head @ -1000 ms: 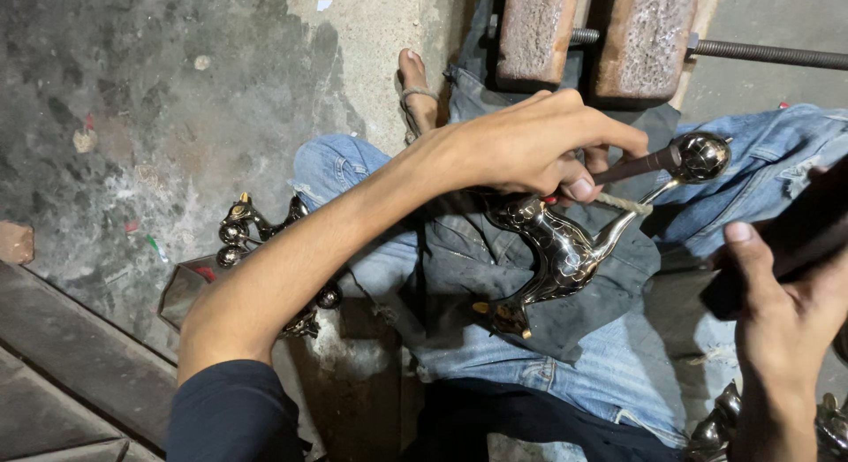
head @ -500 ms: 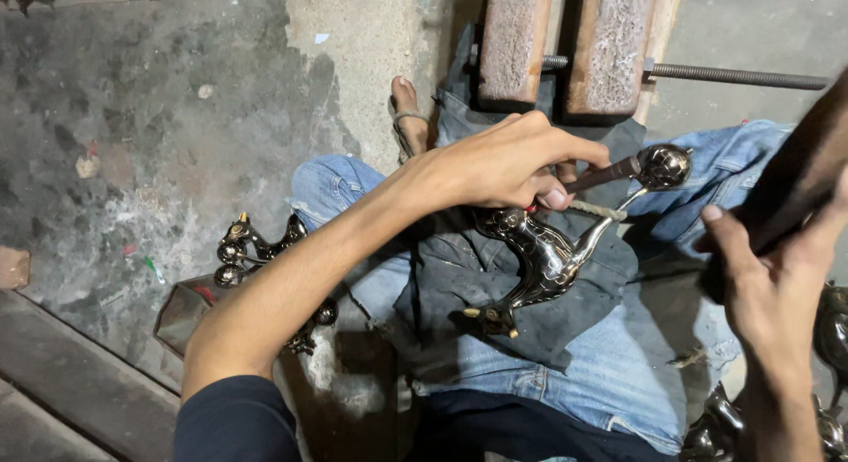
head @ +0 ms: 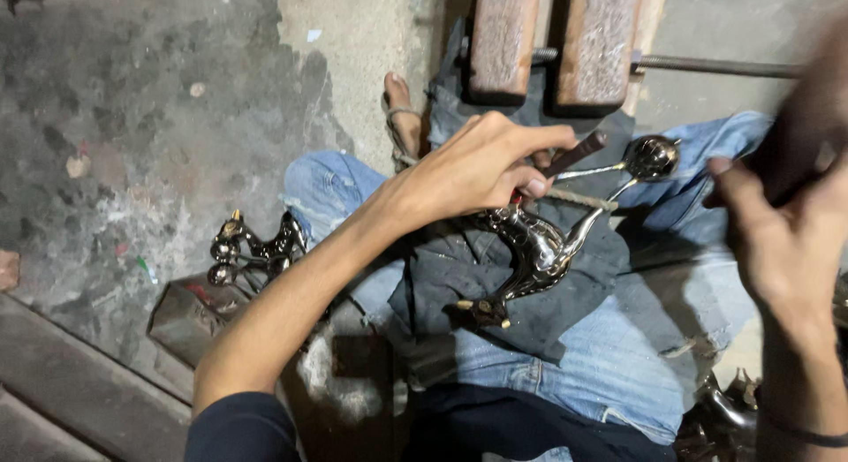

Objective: The person sits on the floor with a polished metal animal figurine held against a wooden block by a rope. They hold a punch against the figurine's surface and strike it with a wooden mallet, repositioning the punch repeatedly to work different spots on the figurine.

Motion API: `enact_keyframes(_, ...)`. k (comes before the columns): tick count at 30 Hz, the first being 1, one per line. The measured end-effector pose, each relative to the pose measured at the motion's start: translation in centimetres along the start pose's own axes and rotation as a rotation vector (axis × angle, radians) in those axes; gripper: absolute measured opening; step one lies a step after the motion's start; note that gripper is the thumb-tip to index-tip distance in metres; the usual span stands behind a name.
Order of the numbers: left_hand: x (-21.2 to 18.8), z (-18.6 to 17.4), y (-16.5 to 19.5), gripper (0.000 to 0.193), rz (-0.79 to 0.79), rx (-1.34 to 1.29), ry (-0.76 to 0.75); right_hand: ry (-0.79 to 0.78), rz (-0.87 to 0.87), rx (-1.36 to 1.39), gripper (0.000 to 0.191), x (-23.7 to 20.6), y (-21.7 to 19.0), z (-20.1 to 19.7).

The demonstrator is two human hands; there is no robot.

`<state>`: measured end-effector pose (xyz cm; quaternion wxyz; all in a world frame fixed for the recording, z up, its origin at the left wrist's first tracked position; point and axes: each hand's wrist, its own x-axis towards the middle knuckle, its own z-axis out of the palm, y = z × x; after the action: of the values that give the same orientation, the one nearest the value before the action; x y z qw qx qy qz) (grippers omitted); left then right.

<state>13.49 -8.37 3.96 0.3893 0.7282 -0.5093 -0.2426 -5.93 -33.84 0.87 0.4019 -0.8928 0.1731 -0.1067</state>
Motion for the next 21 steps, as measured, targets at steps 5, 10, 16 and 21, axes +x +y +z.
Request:
enact_keyframes(5,-1.1,0.2,-0.3,0.043,0.072,0.031,0.090,-0.147,-0.337,-0.377,0.063,0.9,-0.3,-0.9)
enact_keyframes(10,-2.2,0.6,0.1,0.039,0.037,0.028,0.199,-0.266,-0.297,-0.488,0.072,2.1,-3.0,-1.0)
enact_keyframes(16,-2.7,1.0,0.6,0.037,0.074,0.032,0.244,-0.270,-0.409,-0.309,0.058,3.7,-6.5,-2.5)
enact_keyframes(21,-3.2,1.4,0.3,0.033,0.083,0.031,0.258,-0.366,-0.200,-0.681,0.078,2.0,-2.8,-1.5)
